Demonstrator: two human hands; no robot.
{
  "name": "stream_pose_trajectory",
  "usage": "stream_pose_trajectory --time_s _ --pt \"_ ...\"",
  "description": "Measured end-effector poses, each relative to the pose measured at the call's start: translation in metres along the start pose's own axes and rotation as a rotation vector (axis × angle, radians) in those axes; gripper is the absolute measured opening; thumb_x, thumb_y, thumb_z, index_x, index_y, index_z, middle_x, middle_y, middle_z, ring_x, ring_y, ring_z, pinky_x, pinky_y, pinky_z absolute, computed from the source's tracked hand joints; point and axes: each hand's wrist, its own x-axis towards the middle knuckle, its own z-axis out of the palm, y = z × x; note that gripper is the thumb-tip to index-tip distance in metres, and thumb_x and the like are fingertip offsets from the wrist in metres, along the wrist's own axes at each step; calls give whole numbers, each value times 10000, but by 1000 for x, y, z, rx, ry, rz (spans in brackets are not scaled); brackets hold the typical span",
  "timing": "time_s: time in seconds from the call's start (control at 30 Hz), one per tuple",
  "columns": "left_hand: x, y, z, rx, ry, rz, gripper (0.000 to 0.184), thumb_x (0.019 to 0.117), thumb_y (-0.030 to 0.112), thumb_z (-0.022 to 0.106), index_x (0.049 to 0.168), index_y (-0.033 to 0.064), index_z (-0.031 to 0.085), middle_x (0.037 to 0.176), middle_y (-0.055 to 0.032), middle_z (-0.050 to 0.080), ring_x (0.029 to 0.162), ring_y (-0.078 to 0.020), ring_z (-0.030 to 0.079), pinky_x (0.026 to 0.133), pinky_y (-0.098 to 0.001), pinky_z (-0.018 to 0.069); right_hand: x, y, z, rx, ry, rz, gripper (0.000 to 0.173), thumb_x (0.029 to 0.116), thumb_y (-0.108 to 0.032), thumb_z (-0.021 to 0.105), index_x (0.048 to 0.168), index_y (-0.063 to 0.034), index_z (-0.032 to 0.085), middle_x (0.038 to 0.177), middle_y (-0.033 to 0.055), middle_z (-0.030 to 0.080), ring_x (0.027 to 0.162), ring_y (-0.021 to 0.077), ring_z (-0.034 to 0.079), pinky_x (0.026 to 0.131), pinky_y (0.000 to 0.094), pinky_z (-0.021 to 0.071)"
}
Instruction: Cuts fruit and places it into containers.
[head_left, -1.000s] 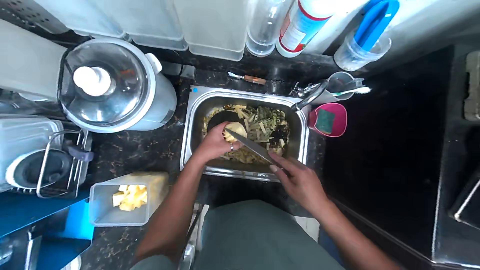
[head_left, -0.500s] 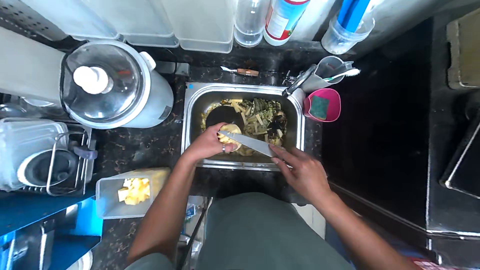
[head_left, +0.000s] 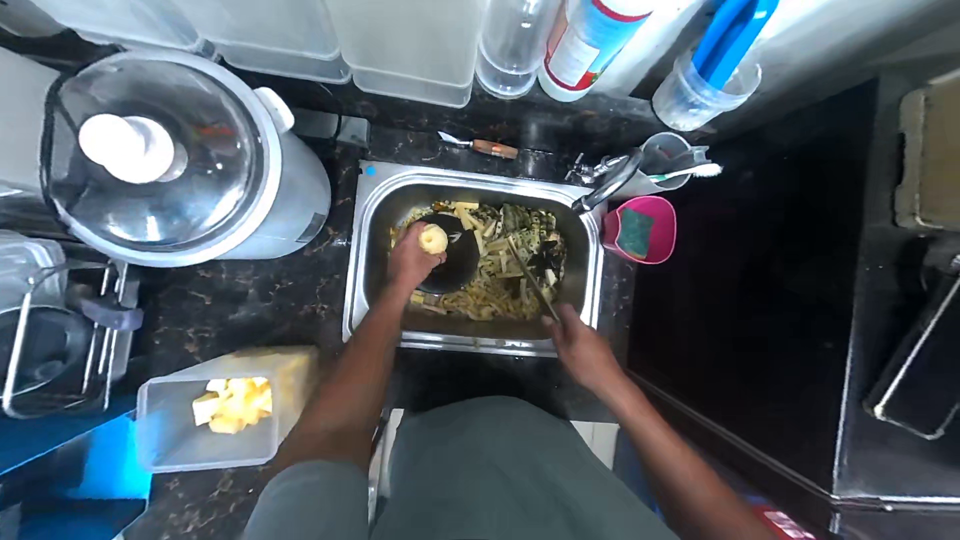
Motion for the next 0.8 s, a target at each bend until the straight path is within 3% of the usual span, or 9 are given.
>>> stream_pose_trajectory --time_s 0.1,0.23,0.33,0.4,0.53,0.67,0.8 --pt "11 -7 15 12 51 -82 869 708 342 942 1465 216 535 1457 -219 521 1244 -424 595 961 -650 533 23 -34 10 -182 -47 -51 438 1118 -415 336 1445 -151 457 963 155 695 887 344 713 802 539 578" --pt "2 -15 13 -114 48 -118 1078 691 464 943 1579 217 384 1523 -219 450 1320 -406 540 1030 -619 507 60 -70 28 -324 -108 -40 455 1121 -383 286 1461 -129 449 1079 186 708 1014 377 715 862 573 573" --pt "-9 -20 4 -335 85 -146 759 888 418 792 1521 145 475 1364 -203 582 1144 -326 633 966 -531 541 90 -74 37 -368 -170 1 455 1112 -378 299 1473 -154 464 1157 190 706 1085 388 699 903 591 556" --pt "-12 -24 1 -399 75 -165 552 969 368 712 1445 132 562 1302 -173 642 1100 -292 665 952 -507 550 105 -64 40 -356 -204 31 473 1110 -390 312 1499 -168 461 1220 190 693 1131 388 681 939 603 540" --pt "-9 -26 7 -493 94 -195 444 961 306 741 1370 163 644 1163 -109 720 961 -237 722 782 -476 620 116 -45 34 -265 -57 95 459 1120 -375 315 1481 -138 471 1166 195 705 1080 374 702 924 579 555" --pt "-9 -26 9 -562 130 -231 413 940 284 768 1330 175 683 1119 -74 740 923 -203 731 756 -444 626 92 -55 24 -308 -37 27 434 1117 -395 311 1410 -143 509 1031 169 714 958 351 722 831 554 577" --pt "-11 -23 11 -612 171 -257 376 933 258 778 1281 138 700 1121 -89 738 919 -212 737 768 -450 636 81 -91 34 -383 -115 -65 437 1118 -374 313 1438 -141 498 1063 173 720 1019 362 715 876 556 566"
